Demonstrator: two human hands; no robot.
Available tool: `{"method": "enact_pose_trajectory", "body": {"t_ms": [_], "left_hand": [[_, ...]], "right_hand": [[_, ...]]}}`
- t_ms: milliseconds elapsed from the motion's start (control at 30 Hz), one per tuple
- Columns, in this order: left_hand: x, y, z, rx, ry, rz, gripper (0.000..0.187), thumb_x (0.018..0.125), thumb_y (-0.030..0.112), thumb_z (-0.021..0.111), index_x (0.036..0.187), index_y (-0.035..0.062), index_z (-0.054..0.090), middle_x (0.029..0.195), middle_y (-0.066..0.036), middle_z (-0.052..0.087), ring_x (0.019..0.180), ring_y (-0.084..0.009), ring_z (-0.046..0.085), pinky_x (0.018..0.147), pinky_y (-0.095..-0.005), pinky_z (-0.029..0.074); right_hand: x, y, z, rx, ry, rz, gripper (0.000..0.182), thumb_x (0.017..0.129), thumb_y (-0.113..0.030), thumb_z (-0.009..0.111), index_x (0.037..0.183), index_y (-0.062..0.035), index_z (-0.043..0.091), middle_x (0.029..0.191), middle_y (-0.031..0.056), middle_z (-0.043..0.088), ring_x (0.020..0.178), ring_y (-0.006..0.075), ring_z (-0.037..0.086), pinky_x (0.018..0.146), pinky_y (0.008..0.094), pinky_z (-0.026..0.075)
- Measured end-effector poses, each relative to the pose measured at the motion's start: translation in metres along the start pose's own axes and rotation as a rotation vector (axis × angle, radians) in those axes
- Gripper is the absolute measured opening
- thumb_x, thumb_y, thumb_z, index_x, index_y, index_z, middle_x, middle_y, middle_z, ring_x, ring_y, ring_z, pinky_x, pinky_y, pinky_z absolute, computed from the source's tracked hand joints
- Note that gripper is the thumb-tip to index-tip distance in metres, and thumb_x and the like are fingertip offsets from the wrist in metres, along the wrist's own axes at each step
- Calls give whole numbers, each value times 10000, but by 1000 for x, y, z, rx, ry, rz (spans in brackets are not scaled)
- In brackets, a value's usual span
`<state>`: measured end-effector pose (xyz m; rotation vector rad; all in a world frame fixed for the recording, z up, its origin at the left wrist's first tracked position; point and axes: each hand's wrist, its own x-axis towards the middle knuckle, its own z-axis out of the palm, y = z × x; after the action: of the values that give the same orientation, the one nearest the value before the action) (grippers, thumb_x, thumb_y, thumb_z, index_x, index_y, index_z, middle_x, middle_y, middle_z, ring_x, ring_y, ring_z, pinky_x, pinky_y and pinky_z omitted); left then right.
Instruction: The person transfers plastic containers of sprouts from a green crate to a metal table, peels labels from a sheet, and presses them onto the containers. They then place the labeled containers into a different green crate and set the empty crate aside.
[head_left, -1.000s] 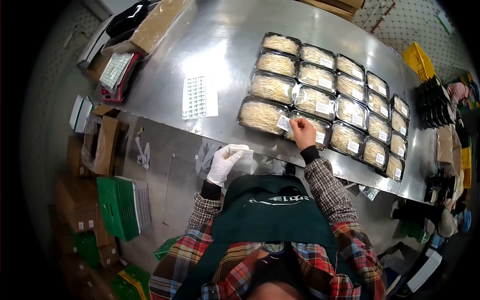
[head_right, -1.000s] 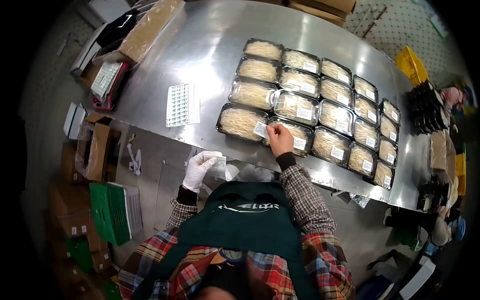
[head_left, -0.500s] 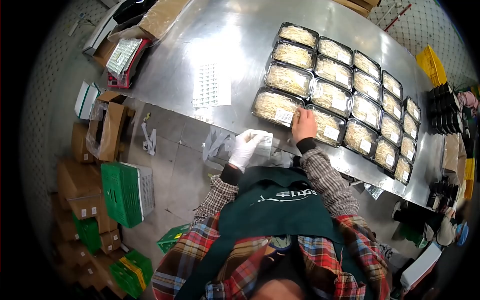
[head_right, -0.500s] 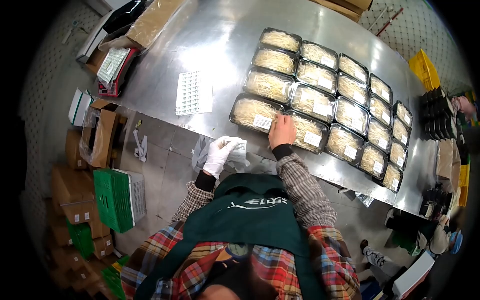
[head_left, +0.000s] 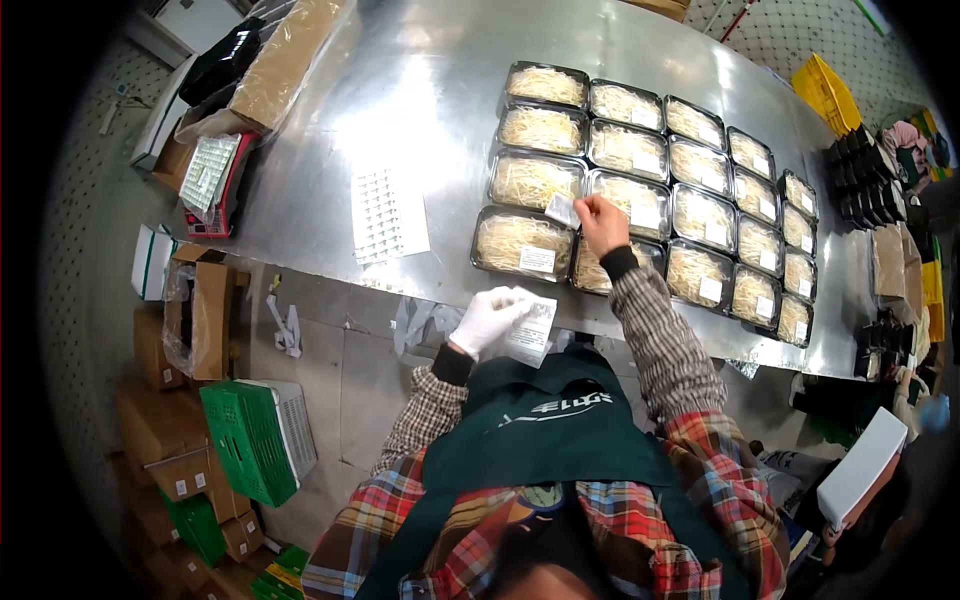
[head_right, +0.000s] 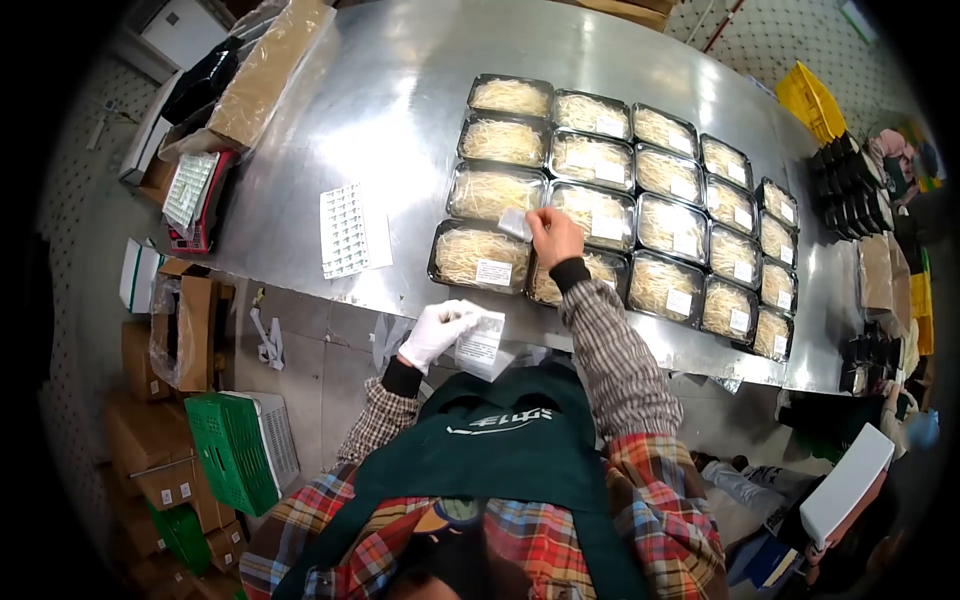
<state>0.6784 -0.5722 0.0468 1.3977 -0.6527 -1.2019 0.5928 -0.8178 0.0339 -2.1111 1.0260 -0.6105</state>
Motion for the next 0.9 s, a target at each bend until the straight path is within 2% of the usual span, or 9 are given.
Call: {"method": "enact_pose_trajectory", "body": {"t_ms": [133, 267, 333, 400, 500, 567, 667, 733, 900], "left_hand": [[-20, 8, -5, -85, 16, 61, 165, 859, 50, 607, 1019, 12, 630, 999, -22, 617, 893, -83, 565, 795, -221, 453], [-29, 12, -12, -78, 88, -9, 243, 873, 38, 580, 1109, -21, 583, 1075, -68, 621, 952, -113, 581, 844, -242, 459], [-28, 39, 0, -57, 177, 60, 262, 875, 42, 575, 1128, -27, 571, 1100, -91, 619, 962, -127, 585, 853, -253, 461], [-18, 12, -5, -21, 200, 72, 251, 876, 47, 575, 1117, -23, 576, 1091, -93, 624, 969, -134, 586, 862, -257, 459], [-7, 3, -3, 36, 158, 117, 195, 877, 53, 573, 1059, -13, 599, 1007, -64, 632, 893, -114, 576, 816, -239, 451], [-3, 20, 8, 23, 152, 68, 159, 883, 73, 572, 1013, -4, 619, 941, -32, 630, 830, -90, 555, 767, -216, 435], [14, 16, 19, 42, 86, 91, 150, 910, 108, 553, 980, -15, 602, 878, -28, 620, 777, -84, 551, 726, -214, 445], [24, 9, 27, 71, 36, 114, 156, 917, 125, 549, 962, -12, 607, 863, -29, 615, 755, -78, 541, 703, -220, 446], [33, 10, 62, 145, -103, 150, 282, 944, 229, 515, 929, -31, 623, 815, -13, 621, 715, -80, 542, 653, -225, 441]], "right_hand": [[47, 2, 38, -325, 19, -80, 280, 818, -364, 604, 735, -98, 642, 690, 75, 636, 683, 283, 593, 666, 422, 400], [41, 12, 63, -665, 159, -239, 277, 776, -377, 632, 830, -105, 621, 820, 73, 609, 851, 262, 554, 730, 433, 382], [38, 26, 76, -617, 80, -153, 231, 730, -272, 641, 883, -100, 624, 902, 99, 588, 922, 283, 533, 774, 444, 398], [35, 43, 83, -497, 269, -157, 279, 708, -95, 599, 987, -92, 600, 950, 117, 563, 944, 301, 523, 800, 446, 404], [16, 17, 47, -472, 160, 67, 280, 754, -125, 540, 1024, -53, 558, 993, 137, 562, 962, 299, 529, 803, 423, 426], [-9, 10, 39, -48, 225, 29, 211, 792, -220, 582, 915, -50, 602, 820, 142, 616, 752, 319, 593, 662, 410, 471], [-68, -15, -13, 420, -335, -28, 380, 830, -421, 603, 812, -43, 641, 670, 115, 605, 627, 230, 591, 586, 359, 463], [-110, -29, -41, 512, -353, 24, 297, 821, -330, 649, 894, -42, 658, 737, 70, 642, 658, 165, 594, 598, 305, 460], [-156, -17, -64, 456, -70, 127, 212, 806, -232, 653, 879, -33, 646, 758, 84, 648, 675, 164, 610, 623, 299, 473]]}}
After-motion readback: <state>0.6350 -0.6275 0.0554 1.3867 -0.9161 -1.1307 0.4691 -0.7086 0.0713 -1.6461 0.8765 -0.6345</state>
